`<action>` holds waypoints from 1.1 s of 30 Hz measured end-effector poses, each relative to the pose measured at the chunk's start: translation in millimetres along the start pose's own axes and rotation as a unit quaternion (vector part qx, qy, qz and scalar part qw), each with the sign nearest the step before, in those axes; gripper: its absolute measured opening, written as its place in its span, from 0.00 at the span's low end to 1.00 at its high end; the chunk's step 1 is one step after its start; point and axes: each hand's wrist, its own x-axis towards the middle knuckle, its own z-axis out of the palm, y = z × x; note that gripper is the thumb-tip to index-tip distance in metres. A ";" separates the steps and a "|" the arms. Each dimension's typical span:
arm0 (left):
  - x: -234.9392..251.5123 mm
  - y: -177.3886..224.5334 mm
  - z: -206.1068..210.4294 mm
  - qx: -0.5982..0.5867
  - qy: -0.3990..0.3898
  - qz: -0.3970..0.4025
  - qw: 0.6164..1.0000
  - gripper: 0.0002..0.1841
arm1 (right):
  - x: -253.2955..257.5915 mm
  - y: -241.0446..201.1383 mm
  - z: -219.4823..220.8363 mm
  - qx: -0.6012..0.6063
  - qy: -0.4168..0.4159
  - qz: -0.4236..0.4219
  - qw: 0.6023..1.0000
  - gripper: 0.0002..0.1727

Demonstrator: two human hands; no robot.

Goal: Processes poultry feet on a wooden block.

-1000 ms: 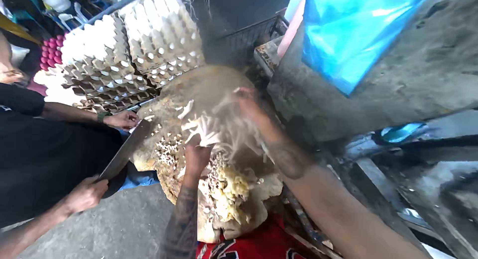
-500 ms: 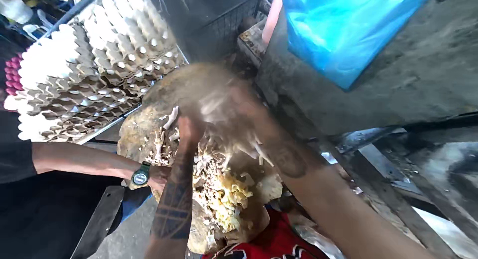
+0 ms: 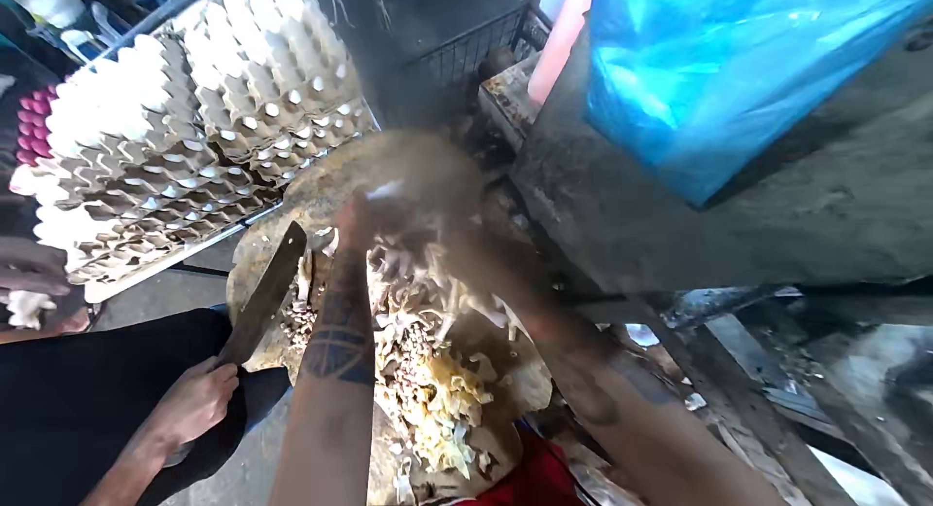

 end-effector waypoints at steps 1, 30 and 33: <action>-0.6 -4.3 1.2 0.004 -0.003 -0.005 1.000 0.36 | 0.1 0.8 1.7 0.010 0.007 0.000 1.000 0.17; -320.3 -59.0 36.8 -0.116 -0.259 0.021 0.959 0.23 | -149.1 -7.7 140.9 0.462 0.019 -0.016 0.887 0.10; -330.0 -54.5 18.6 -0.079 -0.243 0.007 0.967 0.26 | -148.1 -24.1 143.5 0.499 0.060 -0.014 0.864 0.08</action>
